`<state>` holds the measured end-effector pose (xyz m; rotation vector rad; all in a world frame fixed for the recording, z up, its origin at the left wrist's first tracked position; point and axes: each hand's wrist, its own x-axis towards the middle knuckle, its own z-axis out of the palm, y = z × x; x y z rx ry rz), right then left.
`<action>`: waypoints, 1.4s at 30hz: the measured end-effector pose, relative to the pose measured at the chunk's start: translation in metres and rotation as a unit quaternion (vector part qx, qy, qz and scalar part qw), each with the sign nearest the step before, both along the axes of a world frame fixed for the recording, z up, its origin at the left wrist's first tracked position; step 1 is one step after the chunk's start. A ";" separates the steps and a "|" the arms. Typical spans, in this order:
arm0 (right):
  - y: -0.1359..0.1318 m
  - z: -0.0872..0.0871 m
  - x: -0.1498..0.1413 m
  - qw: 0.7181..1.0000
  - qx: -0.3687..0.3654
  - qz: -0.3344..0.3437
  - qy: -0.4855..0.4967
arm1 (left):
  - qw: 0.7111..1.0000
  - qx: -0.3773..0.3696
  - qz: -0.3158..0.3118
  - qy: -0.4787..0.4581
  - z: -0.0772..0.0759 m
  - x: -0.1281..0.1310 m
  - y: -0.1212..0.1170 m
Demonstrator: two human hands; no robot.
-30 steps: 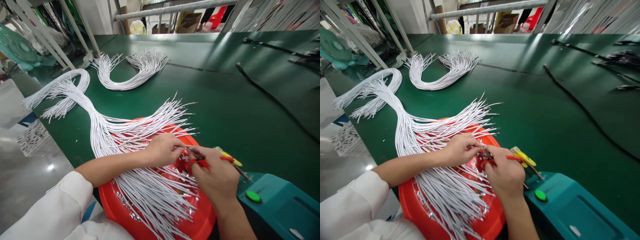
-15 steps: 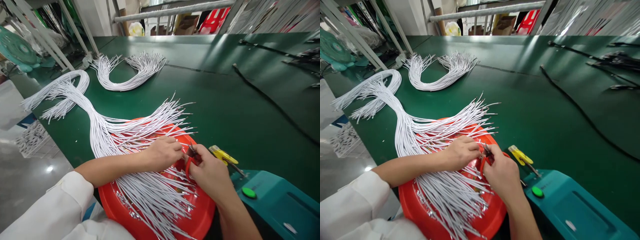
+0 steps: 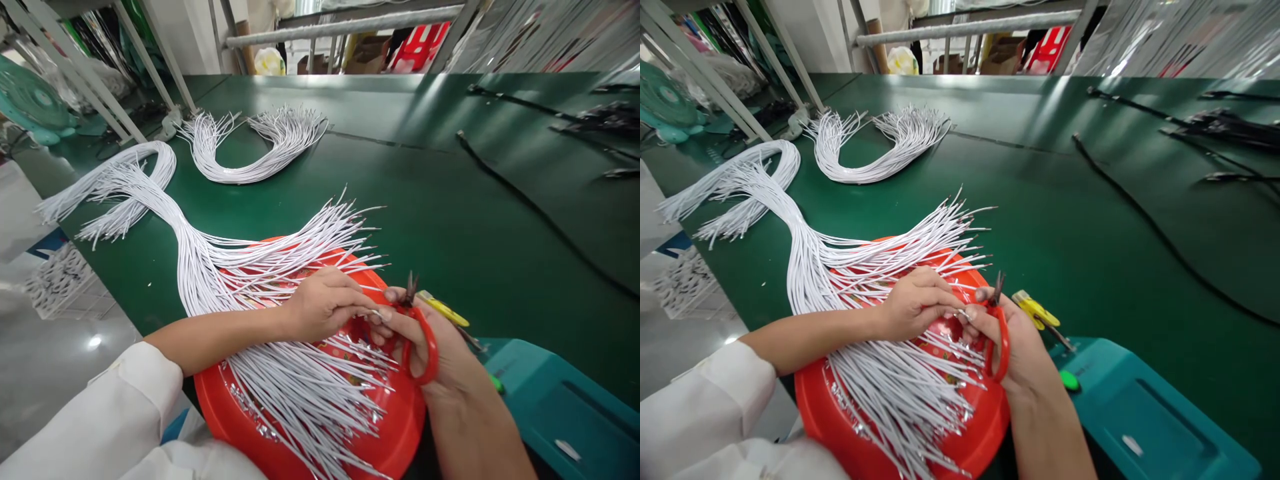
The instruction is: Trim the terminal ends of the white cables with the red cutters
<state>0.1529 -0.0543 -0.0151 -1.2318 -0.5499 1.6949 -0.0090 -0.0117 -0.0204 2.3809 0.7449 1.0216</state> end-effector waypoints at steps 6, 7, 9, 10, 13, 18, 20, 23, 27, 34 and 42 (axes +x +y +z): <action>0.000 0.003 -0.016 0.994 0.009 -0.106 0.038 | 0.994 0.068 0.076 -0.051 -0.002 0.002 0.000; 0.001 0.004 -0.018 0.990 0.019 -0.138 0.018 | 0.992 0.067 0.087 -0.057 -0.002 0.003 0.001; 0.000 0.005 -0.021 0.980 0.043 -0.195 -0.019 | 0.991 0.050 0.106 -0.058 -0.002 0.003 0.002; 0.000 0.005 -0.022 0.975 0.057 -0.212 -0.033 | 0.991 0.041 0.114 -0.057 -0.002 0.003 0.002; -0.002 0.001 -0.023 0.966 0.098 -0.219 -0.093 | 0.991 0.034 0.119 -0.054 -0.003 0.004 0.002; -0.005 -0.004 -0.028 0.925 0.142 -0.234 -0.264 | 0.989 0.058 0.116 -0.065 -0.004 0.005 0.001; -0.007 -0.004 -0.030 0.902 0.169 -0.233 -0.320 | 0.989 0.063 0.120 -0.055 -0.004 0.005 0.001; -0.009 -0.004 -0.031 0.862 0.210 -0.223 -0.403 | 0.990 0.072 0.121 -0.015 -0.003 0.004 -0.001; -0.011 -0.006 -0.030 0.844 0.235 -0.218 -0.431 | 0.984 0.119 0.123 0.042 -0.002 0.001 -0.002; -0.011 0.000 -0.026 0.864 0.273 -0.250 -0.341 | 0.990 0.075 0.108 0.045 -0.004 0.002 0.001; -0.004 -0.012 -0.014 0.863 0.151 -0.099 -0.472 | 0.927 -0.330 0.160 -0.079 0.015 0.006 0.008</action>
